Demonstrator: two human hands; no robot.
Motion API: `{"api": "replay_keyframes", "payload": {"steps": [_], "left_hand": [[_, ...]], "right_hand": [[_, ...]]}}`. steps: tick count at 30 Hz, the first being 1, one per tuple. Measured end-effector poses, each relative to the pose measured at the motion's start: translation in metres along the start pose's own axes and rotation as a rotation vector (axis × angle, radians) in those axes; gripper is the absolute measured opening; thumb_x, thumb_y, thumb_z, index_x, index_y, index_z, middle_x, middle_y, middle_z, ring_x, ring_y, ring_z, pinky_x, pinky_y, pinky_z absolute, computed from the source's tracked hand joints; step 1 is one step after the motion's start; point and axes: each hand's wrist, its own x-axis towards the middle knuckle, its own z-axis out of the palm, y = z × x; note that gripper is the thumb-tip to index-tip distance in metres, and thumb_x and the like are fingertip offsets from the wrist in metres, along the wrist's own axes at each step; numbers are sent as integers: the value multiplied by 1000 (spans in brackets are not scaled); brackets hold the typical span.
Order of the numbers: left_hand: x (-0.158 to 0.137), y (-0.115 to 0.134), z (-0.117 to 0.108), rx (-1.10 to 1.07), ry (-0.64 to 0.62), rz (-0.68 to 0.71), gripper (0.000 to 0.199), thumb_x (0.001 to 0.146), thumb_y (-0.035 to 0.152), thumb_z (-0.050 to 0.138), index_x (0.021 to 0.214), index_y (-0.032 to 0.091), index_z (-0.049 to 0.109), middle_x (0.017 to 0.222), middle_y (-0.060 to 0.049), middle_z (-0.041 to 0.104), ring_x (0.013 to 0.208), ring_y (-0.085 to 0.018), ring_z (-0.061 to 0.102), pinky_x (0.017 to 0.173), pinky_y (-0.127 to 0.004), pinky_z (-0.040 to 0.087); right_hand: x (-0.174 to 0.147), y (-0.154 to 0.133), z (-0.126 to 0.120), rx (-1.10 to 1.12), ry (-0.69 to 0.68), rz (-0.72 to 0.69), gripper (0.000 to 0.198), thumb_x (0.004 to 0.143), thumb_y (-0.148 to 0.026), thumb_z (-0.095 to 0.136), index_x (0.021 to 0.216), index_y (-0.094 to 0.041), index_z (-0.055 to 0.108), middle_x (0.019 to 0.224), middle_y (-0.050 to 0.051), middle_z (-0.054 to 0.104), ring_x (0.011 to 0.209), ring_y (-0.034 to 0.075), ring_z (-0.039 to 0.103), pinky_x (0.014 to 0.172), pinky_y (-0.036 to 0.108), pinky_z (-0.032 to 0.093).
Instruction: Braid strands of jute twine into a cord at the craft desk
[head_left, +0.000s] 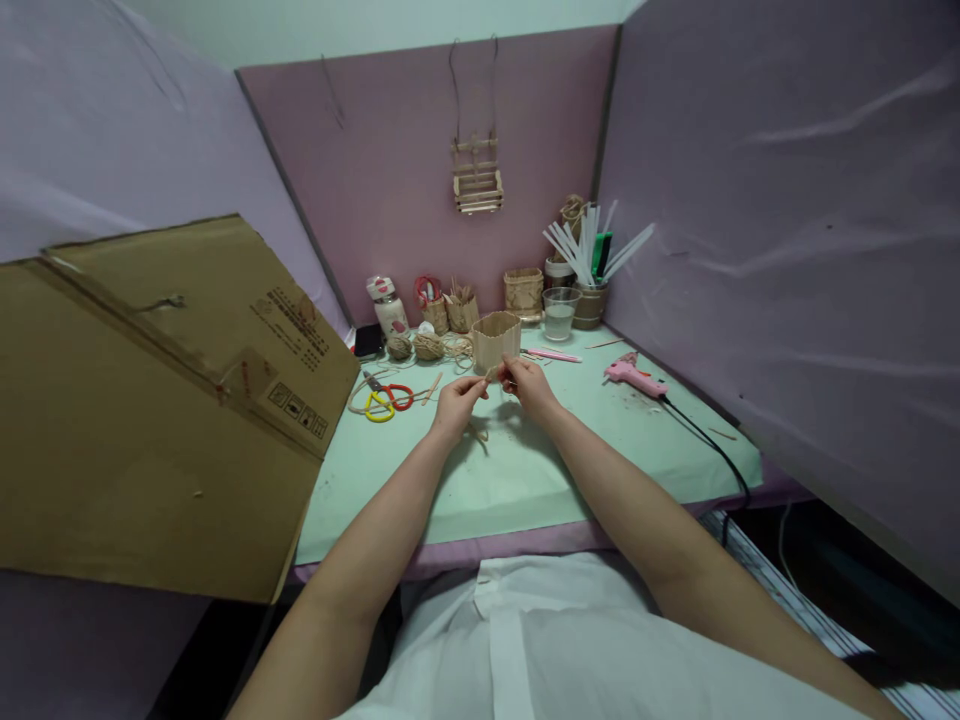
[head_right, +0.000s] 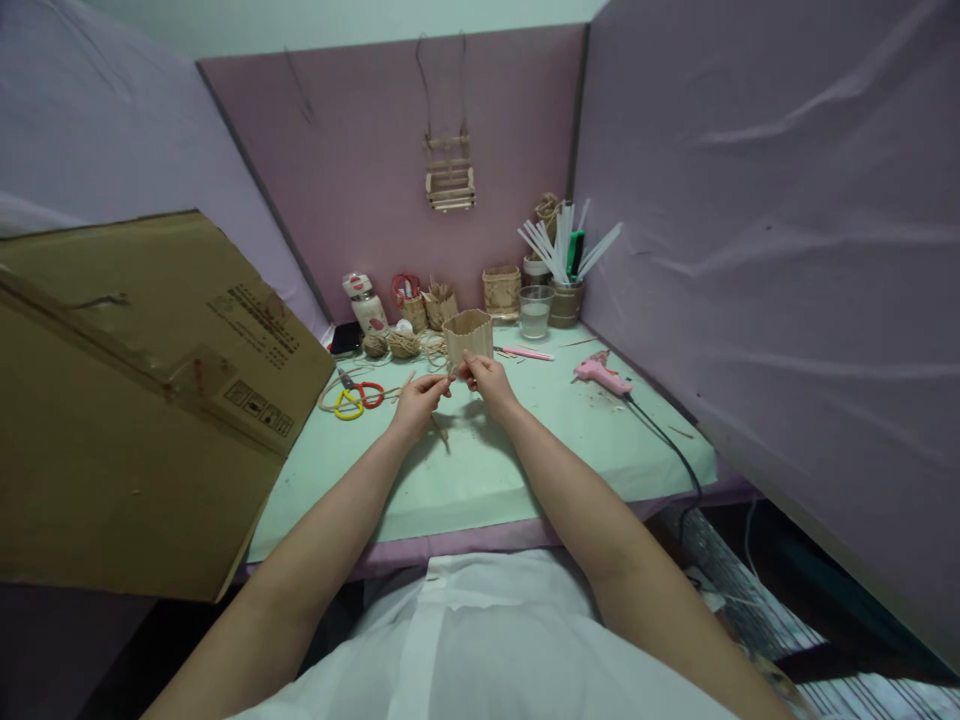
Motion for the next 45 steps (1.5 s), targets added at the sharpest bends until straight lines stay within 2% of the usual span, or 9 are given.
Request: {"api": "replay_keyframes", "payload": {"steps": [7,12,17,24,30,34,38,41,45], "left_hand": [[2,0,-1,62,37,167,18,70,32,63,77,16,69,63,-1,61,64,-12,53,66,-25,41],[1,-1,-1,157,21,216,14,71,29,61,73,17,68,64,-1,63,65,-13,55,66,-26,42],[1,-2,1,218,-15,189,17,72,31,60,70,17,68,63,0,63,62,-12,53,63,-25,41],[-5,1,5,239,-77,163,16,71,32,61,71,17,68,63,-1,63,63,-13,53,65,-26,42],[-3,-1,3,231,-25,153,20,72,34,59,72,16,68,64,-1,62,63,-13,53,64,-25,41],[0,-2,-1,224,67,138,22,73,36,58,74,16,67,64,-1,62,61,-12,52,61,-24,40],[1,-3,-3,191,95,116,21,75,33,57,80,15,67,67,-3,64,61,-12,55,64,-26,43],[1,-4,-3,187,90,111,20,74,30,57,81,14,66,68,-3,64,61,-13,56,65,-27,44],[2,-7,-3,203,67,106,17,74,26,55,81,15,67,68,-3,64,60,-12,57,63,-26,45]], "right_hand": [[-2,2,-1,-159,-60,79,44,67,-61,60,69,-17,63,68,3,60,57,11,47,49,23,33],[-2,3,1,-136,-105,14,32,63,-50,67,73,-20,63,69,0,60,62,11,49,55,23,36],[0,6,2,-164,97,-99,30,63,-48,64,62,-19,55,58,-2,51,55,10,41,53,24,34],[7,12,-7,-163,297,-39,28,66,-47,58,63,-19,52,60,-2,51,56,10,42,52,23,34],[8,16,-12,-395,111,94,38,75,-50,49,54,-18,54,51,1,52,49,11,42,49,25,29],[2,14,-7,-649,84,-183,33,75,-42,54,52,-19,52,51,0,48,54,12,42,55,26,30],[-9,5,0,-745,-34,-517,11,76,-24,53,84,-19,59,81,3,55,68,14,47,66,26,38],[-15,2,4,-824,-120,-622,19,80,-17,48,96,-20,58,96,7,52,80,16,51,72,27,40],[-16,2,3,-894,-134,-669,13,85,-22,47,90,-21,59,96,7,50,88,18,51,77,28,40]]}}
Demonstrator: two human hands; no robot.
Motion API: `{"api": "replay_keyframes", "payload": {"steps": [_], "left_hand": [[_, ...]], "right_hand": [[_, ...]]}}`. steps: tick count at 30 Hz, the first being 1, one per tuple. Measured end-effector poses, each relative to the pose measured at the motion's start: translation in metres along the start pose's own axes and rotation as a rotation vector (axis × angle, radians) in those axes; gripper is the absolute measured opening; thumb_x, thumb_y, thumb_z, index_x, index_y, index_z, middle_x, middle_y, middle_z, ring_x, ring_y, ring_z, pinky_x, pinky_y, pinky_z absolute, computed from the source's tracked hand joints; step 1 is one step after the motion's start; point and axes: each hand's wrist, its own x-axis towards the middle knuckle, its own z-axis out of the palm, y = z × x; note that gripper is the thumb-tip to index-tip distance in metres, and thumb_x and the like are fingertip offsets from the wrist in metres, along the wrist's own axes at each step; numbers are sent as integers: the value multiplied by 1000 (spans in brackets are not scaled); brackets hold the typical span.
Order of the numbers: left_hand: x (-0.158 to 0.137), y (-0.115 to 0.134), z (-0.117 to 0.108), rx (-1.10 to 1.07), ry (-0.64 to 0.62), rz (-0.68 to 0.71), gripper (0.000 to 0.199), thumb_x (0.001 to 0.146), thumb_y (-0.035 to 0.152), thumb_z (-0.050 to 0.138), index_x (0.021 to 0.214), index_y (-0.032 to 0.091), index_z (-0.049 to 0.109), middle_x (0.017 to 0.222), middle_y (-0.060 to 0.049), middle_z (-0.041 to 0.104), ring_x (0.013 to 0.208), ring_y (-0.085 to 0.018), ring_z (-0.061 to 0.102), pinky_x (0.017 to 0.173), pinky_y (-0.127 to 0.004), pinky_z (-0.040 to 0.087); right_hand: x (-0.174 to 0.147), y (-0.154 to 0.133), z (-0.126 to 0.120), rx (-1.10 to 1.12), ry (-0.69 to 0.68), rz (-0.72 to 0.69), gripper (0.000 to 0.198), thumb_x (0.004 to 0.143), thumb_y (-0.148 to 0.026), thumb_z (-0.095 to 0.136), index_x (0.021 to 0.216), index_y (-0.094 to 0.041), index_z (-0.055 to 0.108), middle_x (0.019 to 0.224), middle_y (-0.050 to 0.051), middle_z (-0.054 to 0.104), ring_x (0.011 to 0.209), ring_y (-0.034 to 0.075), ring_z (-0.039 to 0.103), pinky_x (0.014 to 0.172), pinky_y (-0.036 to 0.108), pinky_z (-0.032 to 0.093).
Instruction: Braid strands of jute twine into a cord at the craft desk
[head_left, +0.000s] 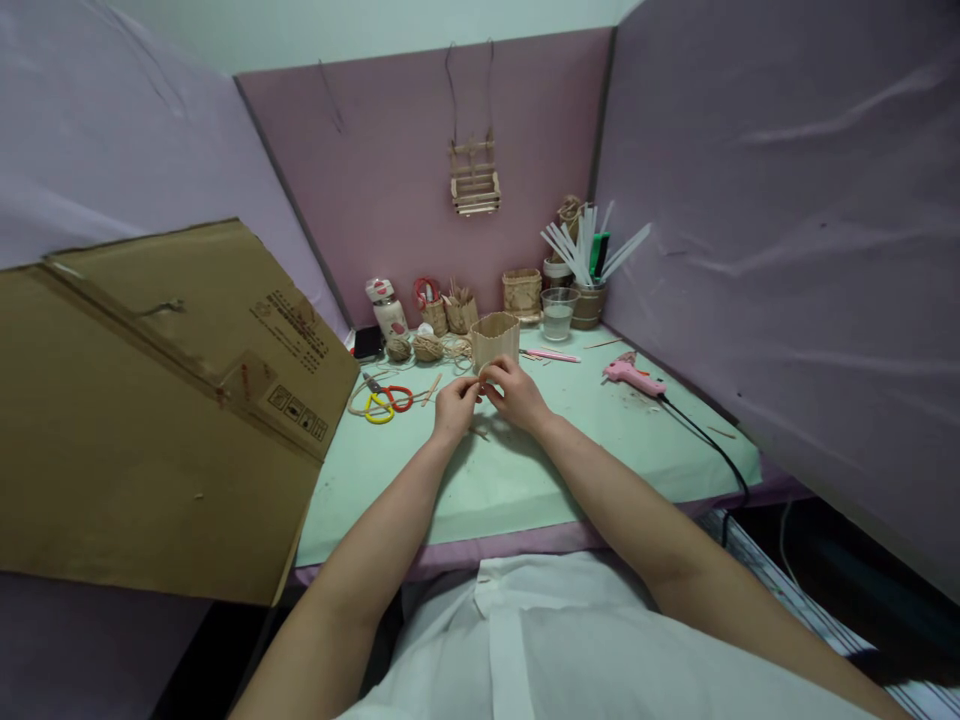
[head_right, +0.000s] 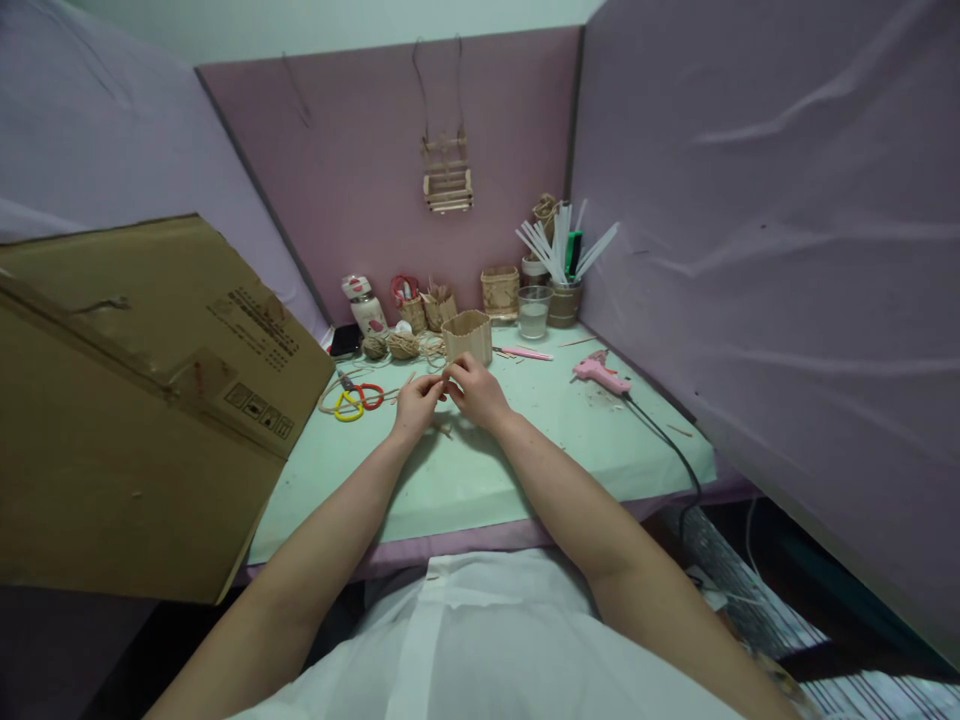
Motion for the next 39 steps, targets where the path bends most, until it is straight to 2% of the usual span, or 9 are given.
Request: {"api": "replay_keyframes", "payload": {"steps": [4,7,10,14,19,24,32,39], "left_hand": [[0,-2,0,28,-22,11,18,75,24,54,83,15,67,71,-3,65,59,-12,56,63,-25,44],[1,-3,0,44,-13,37,15,74,23,55,79,16,67,72,-3,66,67,-13,59,69,-26,44],[3,-4,-1,47,-23,44,15,74,23,54,79,16,67,69,-3,66,70,-14,59,72,-26,43],[5,-5,0,35,-41,36,16,74,24,55,80,15,67,67,-2,65,67,-14,58,69,-26,42],[5,-1,3,5,-63,20,16,73,24,55,80,16,67,64,-2,65,68,-15,58,71,-28,43],[2,2,5,-25,-97,-2,19,73,27,55,82,15,67,62,0,64,64,-14,56,67,-27,43],[-3,3,4,-25,-105,-61,24,73,30,57,88,14,67,58,0,62,57,-12,54,62,-26,42],[2,-4,1,-3,-46,-55,25,74,32,56,86,13,67,58,-1,63,59,-13,56,67,-26,43]], "right_hand": [[1,5,3,24,10,35,13,86,-26,47,85,-20,58,92,7,51,84,17,51,76,29,40],[4,8,7,160,24,133,12,83,-28,50,78,-19,56,85,5,52,79,16,50,73,29,40],[6,8,12,413,33,338,16,77,-34,55,72,-19,55,77,2,53,74,15,48,67,28,39],[7,7,13,816,-34,673,25,67,-43,63,73,-20,55,70,-2,52,64,11,46,54,22,34],[8,3,9,1057,-7,817,29,57,-40,72,70,-20,55,66,-3,52,60,9,45,53,21,33],[8,4,5,1072,21,834,30,55,-40,72,69,-19,55,68,-2,56,60,9,47,54,22,34],[7,11,5,714,0,739,18,65,-36,62,69,-19,58,66,-1,56,62,11,46,53,23,33],[7,9,8,392,34,442,12,71,-30,56,67,-19,56,69,0,56,67,13,48,66,28,38]]}}
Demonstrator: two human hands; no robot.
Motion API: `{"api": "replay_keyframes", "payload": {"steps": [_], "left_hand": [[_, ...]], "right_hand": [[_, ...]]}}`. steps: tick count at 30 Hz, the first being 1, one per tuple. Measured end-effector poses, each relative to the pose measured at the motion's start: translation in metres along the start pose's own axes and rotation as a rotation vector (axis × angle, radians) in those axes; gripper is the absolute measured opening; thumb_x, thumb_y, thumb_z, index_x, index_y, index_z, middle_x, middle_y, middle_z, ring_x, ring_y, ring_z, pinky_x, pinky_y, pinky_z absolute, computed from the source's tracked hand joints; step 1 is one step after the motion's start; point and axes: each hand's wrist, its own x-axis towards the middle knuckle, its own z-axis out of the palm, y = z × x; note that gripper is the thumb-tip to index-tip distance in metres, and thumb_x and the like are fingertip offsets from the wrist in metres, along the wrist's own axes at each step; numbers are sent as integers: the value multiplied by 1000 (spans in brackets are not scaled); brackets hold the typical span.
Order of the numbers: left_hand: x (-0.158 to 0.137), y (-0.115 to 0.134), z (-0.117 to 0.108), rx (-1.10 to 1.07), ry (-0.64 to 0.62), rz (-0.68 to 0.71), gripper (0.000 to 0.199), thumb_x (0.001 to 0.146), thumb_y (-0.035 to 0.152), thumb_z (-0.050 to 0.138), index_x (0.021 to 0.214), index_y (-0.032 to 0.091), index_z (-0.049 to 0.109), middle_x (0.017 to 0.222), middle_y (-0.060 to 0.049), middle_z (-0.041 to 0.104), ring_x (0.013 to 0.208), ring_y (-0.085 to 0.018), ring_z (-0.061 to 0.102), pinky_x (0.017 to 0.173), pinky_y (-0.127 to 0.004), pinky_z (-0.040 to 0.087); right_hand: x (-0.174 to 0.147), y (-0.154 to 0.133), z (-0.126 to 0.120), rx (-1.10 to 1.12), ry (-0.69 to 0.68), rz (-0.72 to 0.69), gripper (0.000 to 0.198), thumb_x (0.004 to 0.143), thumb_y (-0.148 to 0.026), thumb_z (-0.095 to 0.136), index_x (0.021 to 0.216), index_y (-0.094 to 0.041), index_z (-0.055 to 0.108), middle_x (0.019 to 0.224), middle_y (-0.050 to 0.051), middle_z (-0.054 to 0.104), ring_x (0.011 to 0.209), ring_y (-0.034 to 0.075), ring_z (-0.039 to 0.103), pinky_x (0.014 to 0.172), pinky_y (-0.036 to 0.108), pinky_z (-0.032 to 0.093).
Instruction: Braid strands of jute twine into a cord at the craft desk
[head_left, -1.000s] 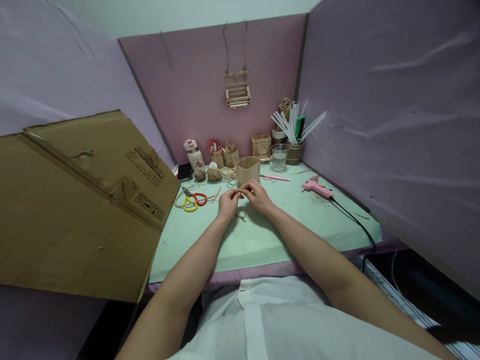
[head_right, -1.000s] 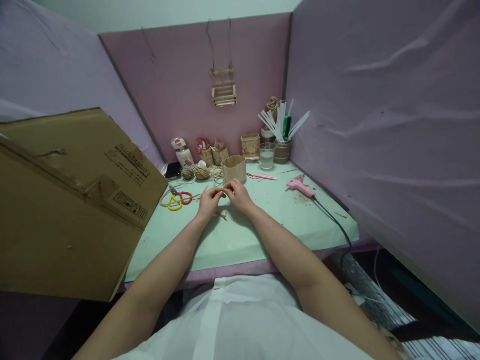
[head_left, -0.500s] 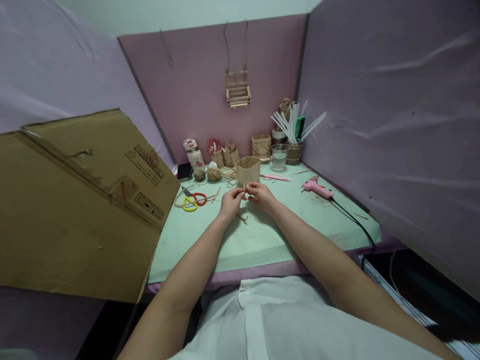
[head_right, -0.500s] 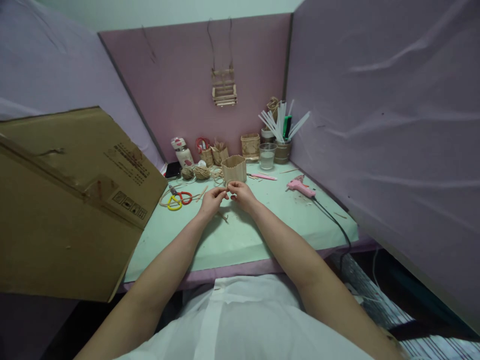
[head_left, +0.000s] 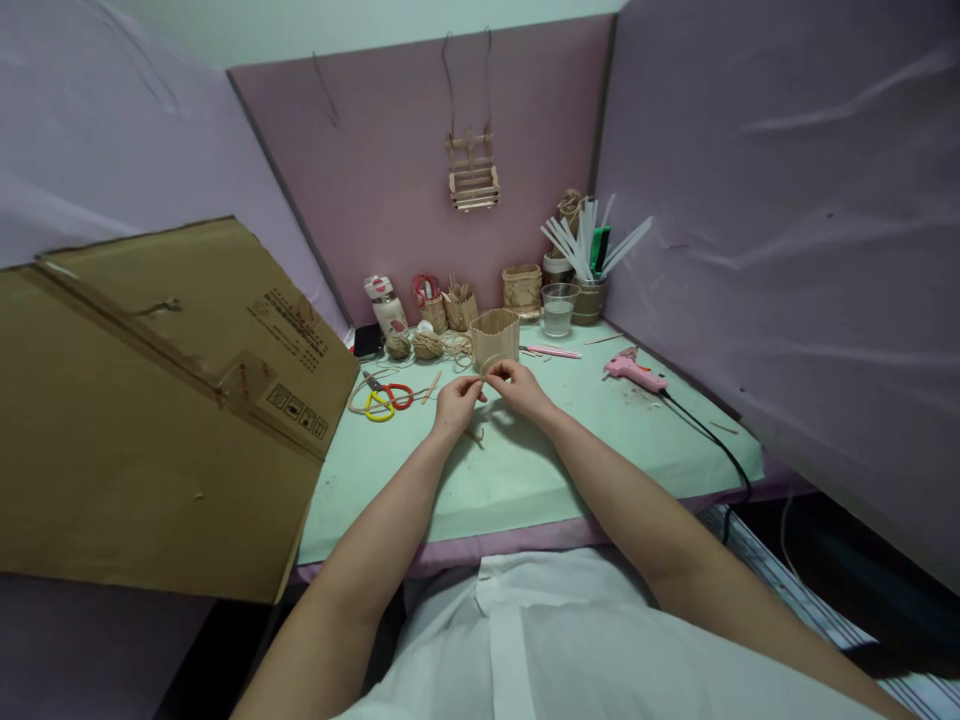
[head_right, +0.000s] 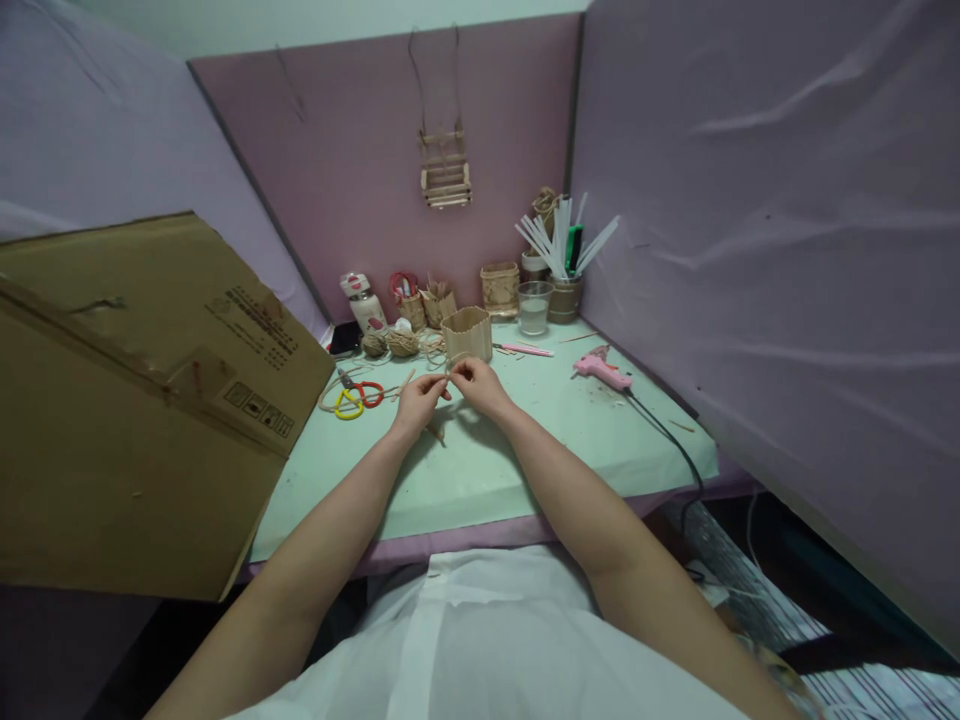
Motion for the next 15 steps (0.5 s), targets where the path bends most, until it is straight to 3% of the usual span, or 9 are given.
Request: {"api": "replay_keyframes", "payload": {"steps": [4,7,10,15], "left_hand": [[2,-5,0,9,6,-4,24,74,29,56,88,13,68,62,-2,64,63,-13,58,67,-26,43],[3,-8,0,22,-4,10,23,74,27,56,88,14,68,63,-2,64,65,-14,59,68,-26,44],[4,-8,0,49,-15,34,22,75,26,55,89,14,68,65,-2,65,66,-14,59,70,-27,44],[4,-5,2,68,-24,42,22,76,25,53,89,14,68,65,-2,65,67,-14,60,70,-27,45]], "right_hand": [[-1,-1,-1,-113,-22,-177,9,73,-26,55,67,-19,54,73,1,54,70,13,48,67,27,38],[0,0,-1,-92,-37,-184,11,74,-27,54,67,-19,54,73,1,54,71,13,47,67,27,37],[1,1,0,15,-43,-85,13,72,-31,56,69,-19,56,72,0,54,70,13,48,67,27,38],[0,-1,2,282,-60,201,20,67,-37,60,71,-19,56,67,-2,53,62,11,45,57,23,35]]}}
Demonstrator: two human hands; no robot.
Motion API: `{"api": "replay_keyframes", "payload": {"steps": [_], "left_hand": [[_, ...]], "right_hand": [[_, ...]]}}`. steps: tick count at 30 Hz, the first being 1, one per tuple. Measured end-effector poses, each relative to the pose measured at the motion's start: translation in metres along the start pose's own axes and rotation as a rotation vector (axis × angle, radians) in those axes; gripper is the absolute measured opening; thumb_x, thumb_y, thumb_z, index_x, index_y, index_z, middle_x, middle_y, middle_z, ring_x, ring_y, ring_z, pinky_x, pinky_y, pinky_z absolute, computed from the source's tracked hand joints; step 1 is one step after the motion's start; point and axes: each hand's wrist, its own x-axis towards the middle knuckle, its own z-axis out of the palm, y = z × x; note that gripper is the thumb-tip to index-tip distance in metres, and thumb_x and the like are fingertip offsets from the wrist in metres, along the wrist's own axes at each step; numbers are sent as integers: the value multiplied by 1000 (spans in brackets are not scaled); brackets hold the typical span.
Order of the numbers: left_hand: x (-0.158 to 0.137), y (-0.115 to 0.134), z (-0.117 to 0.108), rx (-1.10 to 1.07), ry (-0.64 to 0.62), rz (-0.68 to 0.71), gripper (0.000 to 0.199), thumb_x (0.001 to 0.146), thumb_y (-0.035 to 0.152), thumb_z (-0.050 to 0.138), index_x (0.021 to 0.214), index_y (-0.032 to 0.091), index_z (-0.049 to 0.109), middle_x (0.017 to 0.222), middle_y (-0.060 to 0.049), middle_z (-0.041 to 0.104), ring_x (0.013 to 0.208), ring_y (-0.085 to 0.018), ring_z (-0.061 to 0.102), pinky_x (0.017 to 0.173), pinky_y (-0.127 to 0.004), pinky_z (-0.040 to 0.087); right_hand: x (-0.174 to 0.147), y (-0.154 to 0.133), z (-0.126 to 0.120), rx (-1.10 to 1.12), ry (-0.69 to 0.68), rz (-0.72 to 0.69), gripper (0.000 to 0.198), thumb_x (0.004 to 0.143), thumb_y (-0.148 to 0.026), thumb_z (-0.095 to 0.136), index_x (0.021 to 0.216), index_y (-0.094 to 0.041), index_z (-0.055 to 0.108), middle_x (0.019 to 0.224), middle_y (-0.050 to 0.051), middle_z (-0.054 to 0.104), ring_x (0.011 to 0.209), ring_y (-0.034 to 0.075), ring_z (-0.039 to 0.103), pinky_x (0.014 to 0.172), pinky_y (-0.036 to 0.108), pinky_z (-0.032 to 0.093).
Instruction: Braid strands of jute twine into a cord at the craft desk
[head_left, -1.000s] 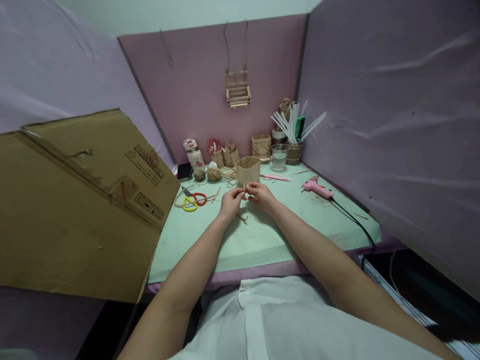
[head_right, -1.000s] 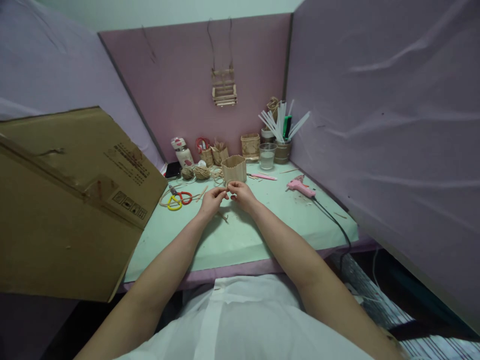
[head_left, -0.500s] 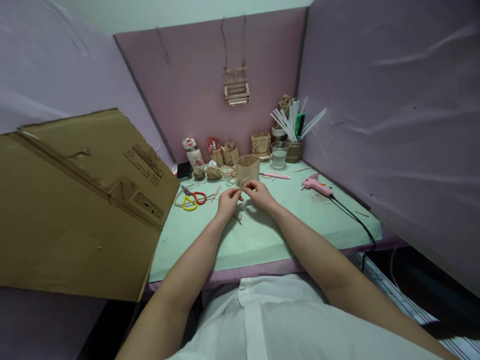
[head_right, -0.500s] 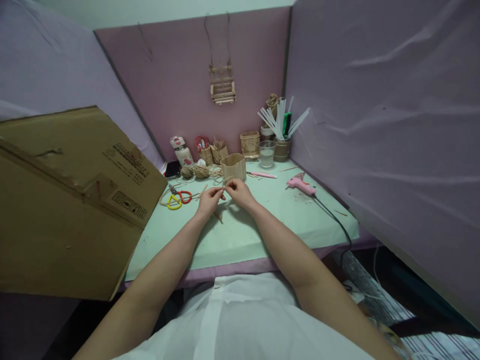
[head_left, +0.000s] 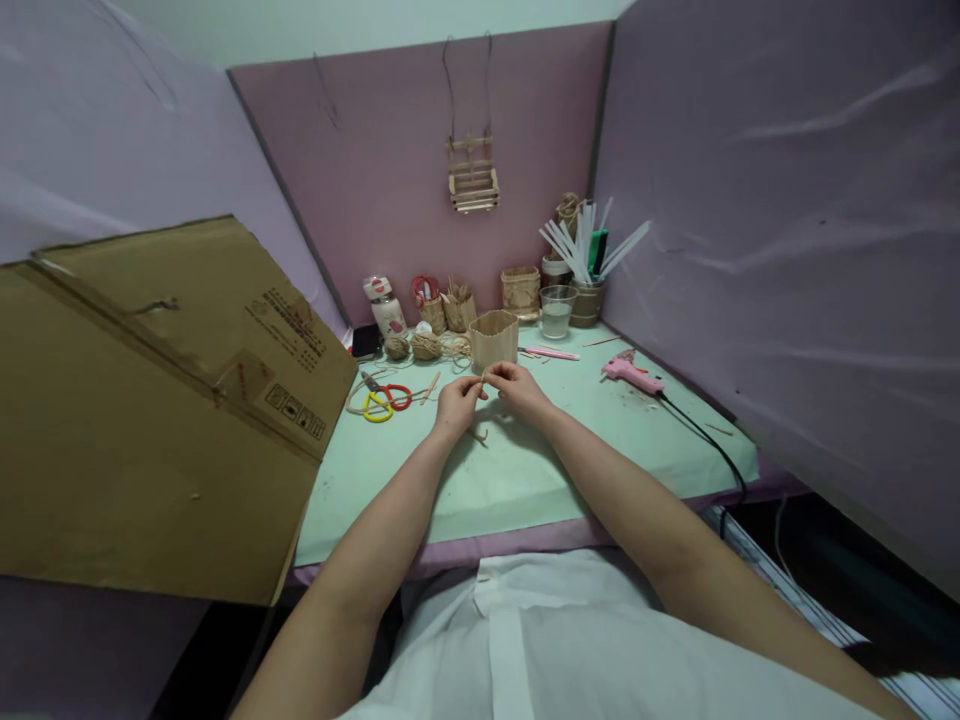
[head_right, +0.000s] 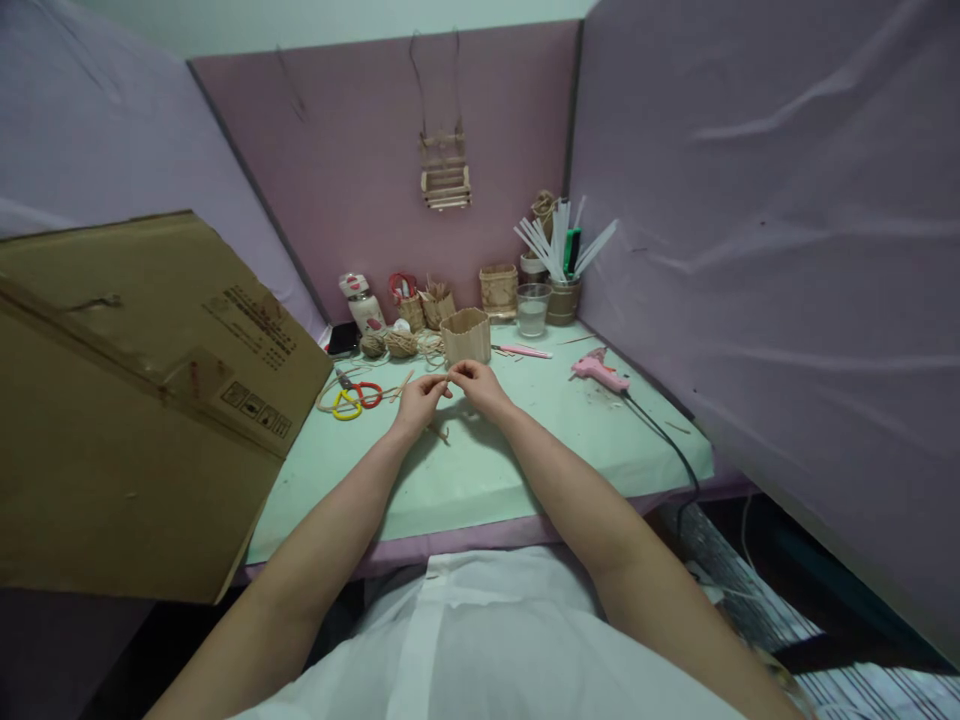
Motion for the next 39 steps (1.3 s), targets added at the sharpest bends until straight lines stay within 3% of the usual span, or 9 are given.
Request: {"api": "replay_keyframes", "payload": {"steps": [4,8,16,25,39], "left_hand": [[-1,2,2,-3,2,-7,21,76,23,53,88,15,68,64,-1,66,66,-14,60,70,-27,45],[-2,2,2,39,-7,19,19,76,23,53,85,16,68,62,0,64,65,-14,59,71,-27,44],[-4,3,1,30,-13,21,17,75,25,54,78,16,67,61,0,64,63,-14,58,69,-27,43],[-2,3,1,33,43,-19,17,72,30,59,74,16,66,70,-3,67,68,-15,59,68,-26,44],[-6,6,-3,116,145,-14,16,70,30,60,71,15,67,67,-3,66,65,-14,57,65,-25,43]], "right_hand": [[-3,-3,1,130,14,157,20,64,-37,62,71,-20,56,66,-3,51,60,10,43,51,21,32],[-3,-2,2,181,21,195,19,61,-36,64,69,-20,55,63,-3,48,60,10,42,50,20,31],[-1,2,3,159,58,124,20,61,-34,63,71,-20,53,67,-2,55,61,10,46,52,21,33],[5,11,4,-19,191,-14,21,60,-30,64,73,-18,53,65,-3,54,59,10,47,55,23,39],[2,11,4,-138,136,-52,20,66,-27,61,83,-19,54,68,-1,63,62,13,58,59,27,46]]}}
